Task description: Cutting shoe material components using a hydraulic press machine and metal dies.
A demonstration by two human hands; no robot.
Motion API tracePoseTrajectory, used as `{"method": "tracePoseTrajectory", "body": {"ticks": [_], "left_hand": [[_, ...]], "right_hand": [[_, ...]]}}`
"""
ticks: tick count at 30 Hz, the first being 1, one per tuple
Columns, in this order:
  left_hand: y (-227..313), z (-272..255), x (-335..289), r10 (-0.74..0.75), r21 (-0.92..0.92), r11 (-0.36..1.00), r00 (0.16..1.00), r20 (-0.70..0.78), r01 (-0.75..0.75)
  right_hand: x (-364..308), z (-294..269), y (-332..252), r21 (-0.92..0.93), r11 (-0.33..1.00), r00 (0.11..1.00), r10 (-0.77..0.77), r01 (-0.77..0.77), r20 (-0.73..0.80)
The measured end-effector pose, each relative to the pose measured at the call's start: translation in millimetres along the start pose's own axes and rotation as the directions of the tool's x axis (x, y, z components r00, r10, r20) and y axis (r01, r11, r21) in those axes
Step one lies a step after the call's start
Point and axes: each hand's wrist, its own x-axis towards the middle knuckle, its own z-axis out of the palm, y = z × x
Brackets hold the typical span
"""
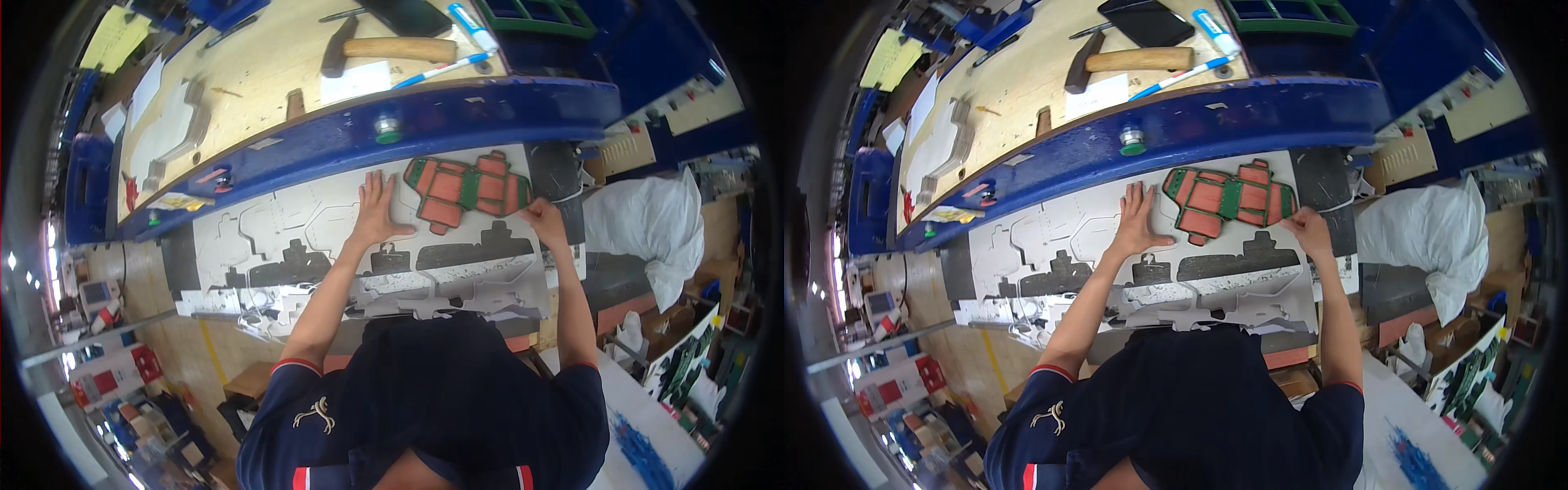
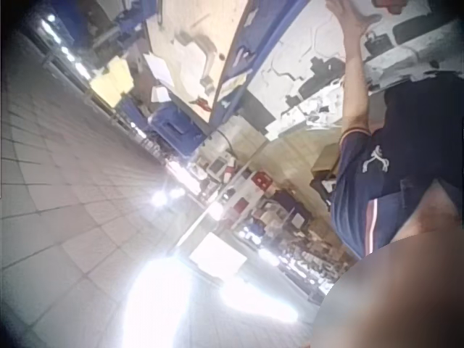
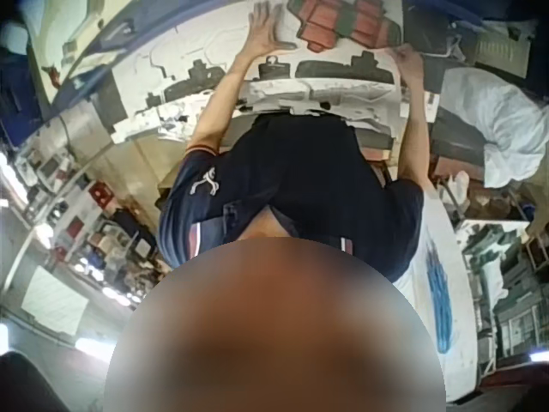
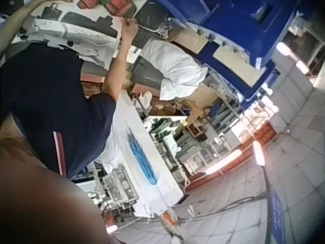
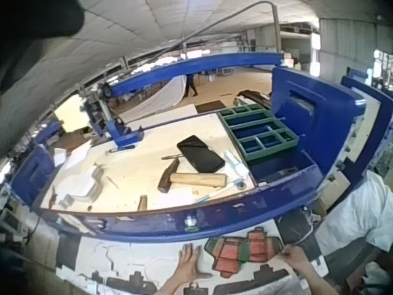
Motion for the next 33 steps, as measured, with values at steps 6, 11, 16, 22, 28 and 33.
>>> {"method": "tracePoseTrajectory", "body": {"ticks": [6, 11, 16, 22, 28, 33], "left_hand": [[14.5, 31.8, 2.0, 0.058, -0.011, 0.998, 0.984, -0.170, -0.061], [32.3, 40.4, -14.8, 0.053, -0.067, 0.995, 0.966, -0.254, -0.072], [31.2, 44.7, -22.8, 0.018, -0.045, 0.999, 0.961, -0.275, -0.031], [31.1, 46.0, -18.2, 0.052, -0.015, 0.998, 0.950, -0.306, -0.060], [31.0, 44.5, -21.2, 0.064, -0.024, 0.997, 0.949, -0.309, -0.076], [33.6, 44.7, -22.5, 0.071, -0.031, 0.996, 0.950, -0.303, -0.084]], "right_hand": [[2.6, 26.3, 20.5, 0.135, 0.983, 0.953, -0.082, 0.126, -0.291], [6.8, 31.5, 34.8, 0.019, 0.993, 0.930, -0.105, 0.120, -0.351], [13.8, 27.2, 30.8, -0.045, 0.990, 0.949, -0.140, 0.132, -0.284], [21.7, 21.2, 36.2, -0.075, 0.988, 0.956, -0.149, 0.134, -0.252], [13.0, 26.0, 35.7, -0.060, 0.991, 0.950, -0.135, 0.123, -0.281], [11.9, 23.7, 34.8, -0.038, 0.991, 0.959, -0.132, 0.126, -0.252]]}}
